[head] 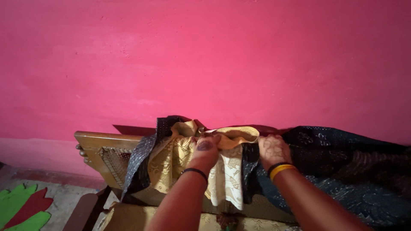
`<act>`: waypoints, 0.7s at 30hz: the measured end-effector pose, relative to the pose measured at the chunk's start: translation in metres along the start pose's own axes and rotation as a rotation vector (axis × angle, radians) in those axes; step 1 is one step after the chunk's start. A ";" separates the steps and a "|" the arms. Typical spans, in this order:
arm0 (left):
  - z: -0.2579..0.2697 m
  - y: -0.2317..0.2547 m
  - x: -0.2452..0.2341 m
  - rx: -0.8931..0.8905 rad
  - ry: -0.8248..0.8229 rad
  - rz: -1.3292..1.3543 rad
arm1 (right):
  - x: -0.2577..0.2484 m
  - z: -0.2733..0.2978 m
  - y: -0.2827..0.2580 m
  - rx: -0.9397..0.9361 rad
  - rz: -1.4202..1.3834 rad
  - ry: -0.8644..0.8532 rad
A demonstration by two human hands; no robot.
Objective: The person arranges various items on a wooden chair and a shelf. They fold a cloth, place a red teddy bear, a doll, a green toy, and a small figurine on the chair, then move to a shelf to place the items alongside other decorations.
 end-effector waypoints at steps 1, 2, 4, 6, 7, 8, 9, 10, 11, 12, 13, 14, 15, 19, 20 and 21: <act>0.002 -0.004 -0.004 -0.019 -0.035 0.092 | 0.001 -0.002 -0.001 0.006 0.015 -0.012; 0.005 -0.007 -0.008 -0.038 -0.071 0.185 | 0.002 -0.003 0.000 0.013 -0.014 0.009; 0.020 -0.009 -0.022 0.100 0.055 0.273 | 0.008 -0.005 0.003 0.024 -0.071 0.046; 0.024 -0.011 -0.030 0.140 0.132 0.344 | 0.016 -0.009 0.003 -0.010 0.027 0.101; 0.026 -0.016 -0.031 0.105 0.141 0.373 | 0.019 -0.010 0.002 -0.031 0.075 0.124; 0.028 -0.023 -0.030 0.070 0.150 0.402 | 0.022 -0.011 0.005 -0.024 0.100 0.118; 0.029 -0.029 -0.034 0.114 0.248 0.396 | 0.025 -0.012 0.004 -0.021 0.121 0.111; 0.029 -0.034 -0.036 0.158 0.345 0.389 | 0.026 -0.012 0.003 -0.018 0.143 0.104; 0.030 -0.040 -0.041 0.206 0.444 0.381 | 0.025 -0.013 0.002 -0.013 0.134 0.098; 0.027 -0.052 -0.039 0.130 0.417 0.511 | 0.024 -0.013 0.001 -0.008 0.125 0.092; 0.023 -0.061 -0.036 0.056 0.388 0.643 | 0.022 -0.013 0.001 -0.001 0.118 0.087; 0.021 -0.070 -0.033 -0.018 0.357 0.773 | 0.023 -0.013 0.000 0.008 0.128 0.069; 0.021 -0.076 -0.034 -0.001 0.358 0.925 | 0.025 -0.014 0.000 0.017 0.140 0.053; 0.030 -0.098 -0.045 -0.027 0.396 1.178 | 0.040 -0.021 0.004 -0.001 0.175 0.134; 0.033 -0.102 -0.049 -0.060 0.415 1.154 | 0.048 -0.023 0.007 0.002 0.136 0.128; 0.035 -0.106 -0.051 -0.102 0.447 1.239 | 0.055 -0.026 0.011 0.015 0.040 0.121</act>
Point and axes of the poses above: each hand's wrist, its own z-axis away from the middle knuckle, its own x-axis out of the palm, y = z × x, the point moved 5 cm from there along -z, towards the middle knuckle, and after that the axes turned 2 degrees about -y, right-handed, at the moved point
